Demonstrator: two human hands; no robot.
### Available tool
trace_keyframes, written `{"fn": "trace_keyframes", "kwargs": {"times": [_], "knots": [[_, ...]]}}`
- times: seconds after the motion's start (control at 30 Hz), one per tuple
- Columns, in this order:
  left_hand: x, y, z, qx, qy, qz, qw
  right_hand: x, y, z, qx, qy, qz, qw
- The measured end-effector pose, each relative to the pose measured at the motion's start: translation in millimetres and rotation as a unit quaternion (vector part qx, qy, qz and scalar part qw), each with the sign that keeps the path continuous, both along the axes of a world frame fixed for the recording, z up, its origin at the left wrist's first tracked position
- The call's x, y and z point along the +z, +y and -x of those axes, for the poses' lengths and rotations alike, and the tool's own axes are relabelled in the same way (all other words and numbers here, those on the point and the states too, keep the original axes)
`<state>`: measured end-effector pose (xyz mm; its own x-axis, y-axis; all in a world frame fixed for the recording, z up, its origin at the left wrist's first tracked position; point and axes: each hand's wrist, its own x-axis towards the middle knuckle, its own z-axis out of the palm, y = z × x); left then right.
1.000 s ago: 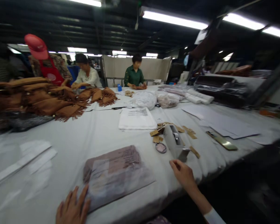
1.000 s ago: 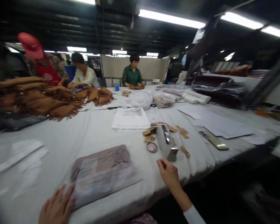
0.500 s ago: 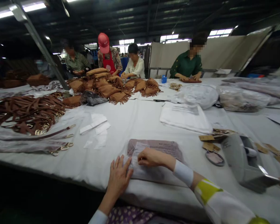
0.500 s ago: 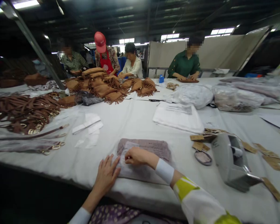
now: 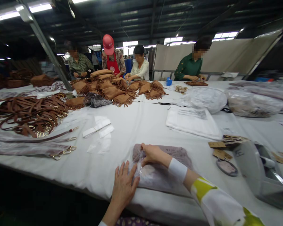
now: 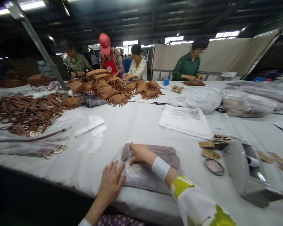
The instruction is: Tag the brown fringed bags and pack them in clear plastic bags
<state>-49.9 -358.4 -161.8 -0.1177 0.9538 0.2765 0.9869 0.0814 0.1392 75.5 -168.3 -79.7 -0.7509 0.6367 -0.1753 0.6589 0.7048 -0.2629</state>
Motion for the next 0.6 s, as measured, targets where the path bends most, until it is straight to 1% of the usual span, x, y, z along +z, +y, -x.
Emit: {"fn": "trace_keyframes", "kwargs": {"times": [0.07,0.13,0.2,0.27,0.37,0.4,0.47,0.53,0.6], "knots": [[0.1,0.4,-0.5,0.003,0.001,-0.001,1.0,-7.1,12.7,-6.5,-0.061,0.019,-0.011,0.998],[0.0,0.7,-0.9,0.005,0.0,-0.003,1.0,-12.2,23.8,-19.0,-0.103,0.037,-0.023,0.994],[-1.0,0.4,-0.6,0.003,-0.005,-0.006,1.0,-14.7,31.3,-39.5,-0.144,0.061,-0.036,0.987],[-3.4,-0.6,0.9,-0.001,-0.016,-0.008,1.0,-15.4,34.1,-68.6,-0.188,0.084,-0.056,0.977],[-7.9,-1.9,3.8,0.002,-0.058,-0.01,0.998,-18.1,29.5,-123.0,-0.267,0.111,-0.103,0.952],[-8.7,-1.4,3.9,0.012,-0.081,-0.016,0.997,-20.6,26.2,-141.3,-0.301,0.116,-0.115,0.94],[-7.5,2.6,1.7,0.048,-0.129,-0.04,0.99,-28.1,18.3,-172.8,-0.368,0.121,-0.111,0.915],[-1.8,11.3,-4.1,0.086,-0.152,-0.066,0.982,-36.4,9.1,-192.5,-0.413,0.123,-0.086,0.898],[7.1,23.3,-12.2,0.119,-0.141,-0.071,0.98,-40.2,-2.3,-198.8,-0.43,0.13,-0.064,0.891]]}}
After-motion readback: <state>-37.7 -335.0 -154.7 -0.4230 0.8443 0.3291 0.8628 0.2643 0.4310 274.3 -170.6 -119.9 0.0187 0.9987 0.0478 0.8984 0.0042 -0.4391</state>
